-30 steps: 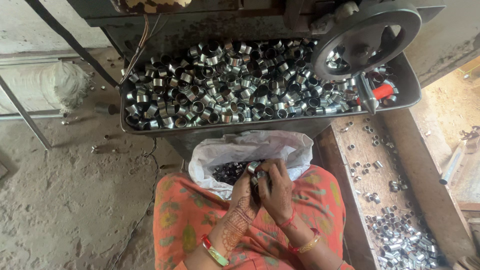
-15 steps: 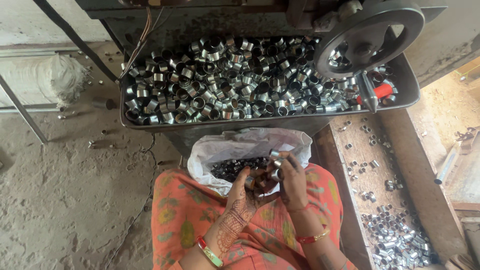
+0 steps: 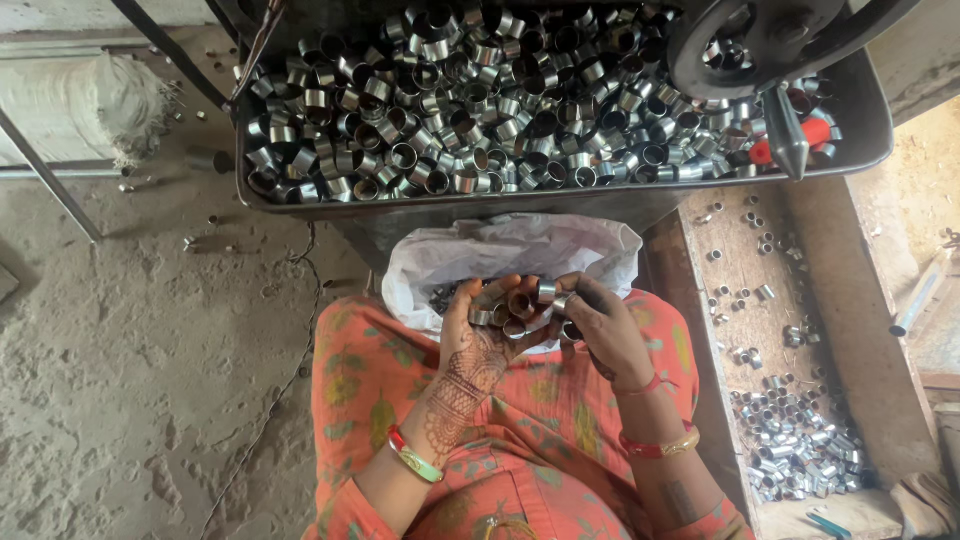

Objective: The person picks up small metal cylinders from a machine tray and places them into a white bag on their lap, occasionally holding multiple parts together.

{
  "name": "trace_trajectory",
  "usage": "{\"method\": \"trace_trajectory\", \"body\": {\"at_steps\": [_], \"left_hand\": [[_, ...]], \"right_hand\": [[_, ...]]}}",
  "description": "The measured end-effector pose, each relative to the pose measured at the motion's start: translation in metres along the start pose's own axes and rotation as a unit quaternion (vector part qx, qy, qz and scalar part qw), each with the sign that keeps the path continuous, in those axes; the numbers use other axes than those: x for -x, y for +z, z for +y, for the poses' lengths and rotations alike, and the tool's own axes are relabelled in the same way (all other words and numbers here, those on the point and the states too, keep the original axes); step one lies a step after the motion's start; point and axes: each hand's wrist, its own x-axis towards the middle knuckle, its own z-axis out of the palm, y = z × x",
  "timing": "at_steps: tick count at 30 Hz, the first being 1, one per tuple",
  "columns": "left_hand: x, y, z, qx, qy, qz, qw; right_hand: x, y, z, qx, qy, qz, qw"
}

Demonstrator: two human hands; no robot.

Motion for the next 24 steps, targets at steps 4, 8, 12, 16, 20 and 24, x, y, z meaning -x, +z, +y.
{"method": "trace_trajectory", "body": {"at_steps": [4, 8, 12, 16, 20, 24], "left_hand": [[0.002, 0.010, 0.001, -0.008, -0.005, -0.004, 1.000], [0.004, 0.009, 0.003, -0.038, -0.010, -0.014, 0.999], [0.003, 0.010, 0.002, -0.056, -0.023, -0.005, 0.998], [0.000, 0.003, -0.003, -0.059, -0.036, -0.009, 0.998], [-0.020, -0.013, -0.003, -0.110, -0.028, -0.008, 0.994], [-0.047, -0.028, 0.000, -0.650, 0.226, 0.074, 0.722]], "right_hand": [[-0.002, -0.006, -0.006, 0.021, -0.008, 0.022, 0.999], [0.003, -0.014, -0.008, 0.028, -0.008, 0.035, 0.999], [0.003, -0.006, -0.014, 0.149, -0.093, 0.020, 0.984], [0.011, 0.003, -0.022, 0.210, -0.124, 0.008, 0.970], [0.005, -0.011, -0.011, 0.055, -0.070, 0.046, 0.995], [-0.012, -0.034, 0.010, -0.099, -0.039, 0.078, 0.991]]}}
